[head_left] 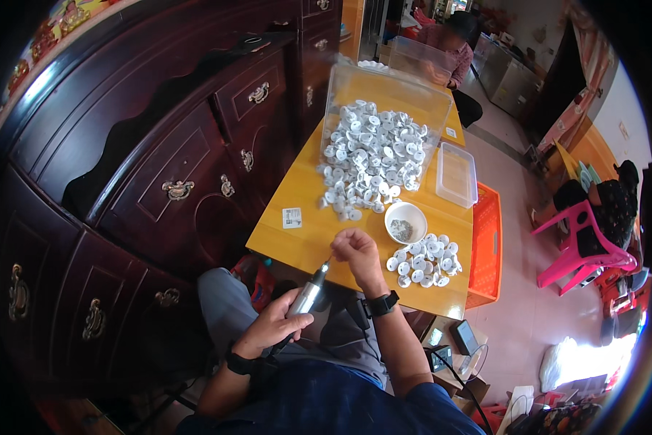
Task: Assembling small plastic and metal components using an electric screwdriver.
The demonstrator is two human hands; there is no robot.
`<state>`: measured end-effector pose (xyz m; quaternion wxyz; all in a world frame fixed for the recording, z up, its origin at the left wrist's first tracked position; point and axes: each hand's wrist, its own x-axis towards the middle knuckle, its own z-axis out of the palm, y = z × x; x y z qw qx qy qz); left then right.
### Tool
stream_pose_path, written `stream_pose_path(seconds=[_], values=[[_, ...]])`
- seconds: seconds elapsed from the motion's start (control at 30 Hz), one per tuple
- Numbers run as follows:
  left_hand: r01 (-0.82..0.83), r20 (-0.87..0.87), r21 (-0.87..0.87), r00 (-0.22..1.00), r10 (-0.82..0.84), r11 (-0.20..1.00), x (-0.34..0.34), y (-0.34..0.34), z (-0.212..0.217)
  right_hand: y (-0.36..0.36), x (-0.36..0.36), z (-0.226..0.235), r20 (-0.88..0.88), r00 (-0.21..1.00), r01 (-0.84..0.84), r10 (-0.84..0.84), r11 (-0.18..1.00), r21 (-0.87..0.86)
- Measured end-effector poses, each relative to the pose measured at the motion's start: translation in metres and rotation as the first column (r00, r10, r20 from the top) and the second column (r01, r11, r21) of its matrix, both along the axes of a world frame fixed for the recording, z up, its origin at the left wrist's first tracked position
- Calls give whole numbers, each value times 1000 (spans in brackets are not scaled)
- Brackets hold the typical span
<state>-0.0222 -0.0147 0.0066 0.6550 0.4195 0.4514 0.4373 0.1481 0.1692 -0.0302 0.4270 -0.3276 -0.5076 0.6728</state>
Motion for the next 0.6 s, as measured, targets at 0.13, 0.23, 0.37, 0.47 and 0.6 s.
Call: stream_pose_path(seconds=[0.13,0.23,0.37,0.47,0.6], values=[[-14,-6,-4,1000,14,1000,-3,-1,-4,-6,-3,4,16,998,-59,59,998,-11],[-33,-7,-4,999,33,999,-2,-1,-2,-9,-4,5,10,994,-105,105,994,-20],[-43,-5,-16,999,43,999,-2,-2,-3,-12,-6,4,-16,995,-96,96,993,-63],[-47,1,-24,999,47,999,-2,-2,-2,-13,-6,-1,-54,994,-95,91,992,-86],[-51,23,-52,998,52,997,-2,0,-2,-22,-14,-10,-120,993,-37,22,992,-118]])
